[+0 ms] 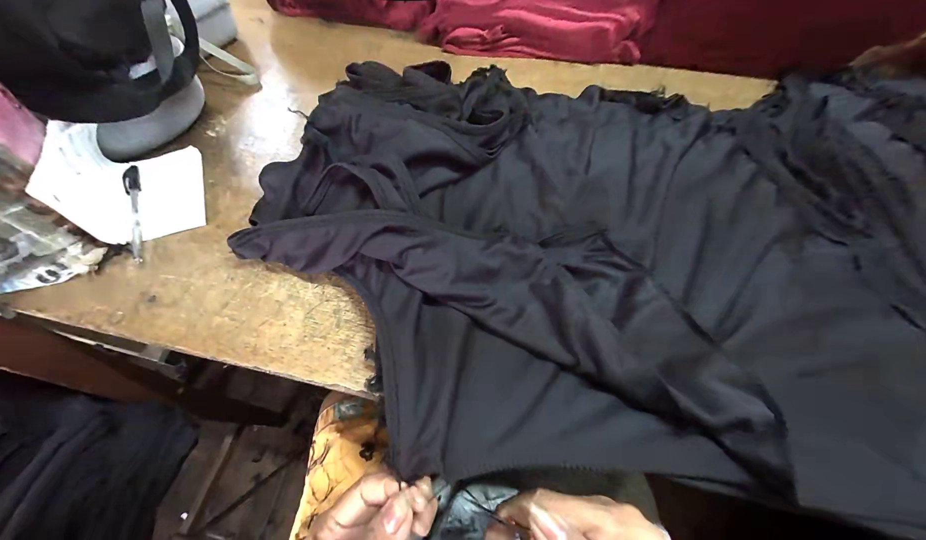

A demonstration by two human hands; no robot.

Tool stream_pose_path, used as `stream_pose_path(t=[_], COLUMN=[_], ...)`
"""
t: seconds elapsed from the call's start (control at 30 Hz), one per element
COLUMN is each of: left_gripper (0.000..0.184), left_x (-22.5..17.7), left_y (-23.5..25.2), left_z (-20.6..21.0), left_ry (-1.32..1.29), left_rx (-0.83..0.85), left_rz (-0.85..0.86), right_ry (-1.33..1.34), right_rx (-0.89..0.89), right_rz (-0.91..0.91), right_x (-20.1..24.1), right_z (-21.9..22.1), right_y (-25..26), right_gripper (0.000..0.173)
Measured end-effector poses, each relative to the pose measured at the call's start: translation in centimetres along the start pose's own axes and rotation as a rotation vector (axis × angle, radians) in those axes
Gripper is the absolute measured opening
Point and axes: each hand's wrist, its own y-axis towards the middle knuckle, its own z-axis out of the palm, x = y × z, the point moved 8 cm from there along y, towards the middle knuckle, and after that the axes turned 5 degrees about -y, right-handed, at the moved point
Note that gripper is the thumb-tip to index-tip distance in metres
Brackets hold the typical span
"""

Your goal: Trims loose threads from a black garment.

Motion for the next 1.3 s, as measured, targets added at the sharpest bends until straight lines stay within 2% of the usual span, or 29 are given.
stream_pose_path(t=[0.17,0.33,0.53,0.7,0.93,1.07,1.2,1.3], left_gripper=[0.019,0.019,0.015,0.013,0.011,0.009,0.013,0.03], left_x=[0.2,0.3,-0.6,-1.4,-1.7,-1.6,-1.2,-1.0], left_y=[-0.3,-0.4,-0.4,-0.4,-0.4,-0.3,-0.1,0.8], left_z=[0.0,-0.2,-0.3,-1.0,-1.2,-1.3,-1.8,-1.7], left_ry=[-0.069,-0.109,0.071,0.207,0.202,0.222,0.21,0.095], left_rx=[-0.052,-0.049,0.044,0.068,0.067,0.081,0.035,-0.024], left_rz=[-0.044,-0.064,0.049,0.163,0.185,0.188,0.122,-0.011], right_ry=[0.146,0.16,0.127,0.089,0.312,0.283,0.209,0.085], right_rx=[-0.014,-0.051,-0.015,0.157,0.151,0.115,0.103,0.117], right_rz=[0.07,0.091,0.072,0.067,0.225,0.243,0.171,0.066], right_x=[0.2,0.3,0.3,0.5,0.2,0.2,0.5,1.6], right_z=[0.5,0.7,1.1,2.1,3.2,3.2,2.9,1.5], right_y=[1.3,1.8,2.4,3.3,4.3,4.7,4.5,3.6], right_gripper=[0.033,0.03,0.031,0.035,0.035,0.033,0.032,0.036])
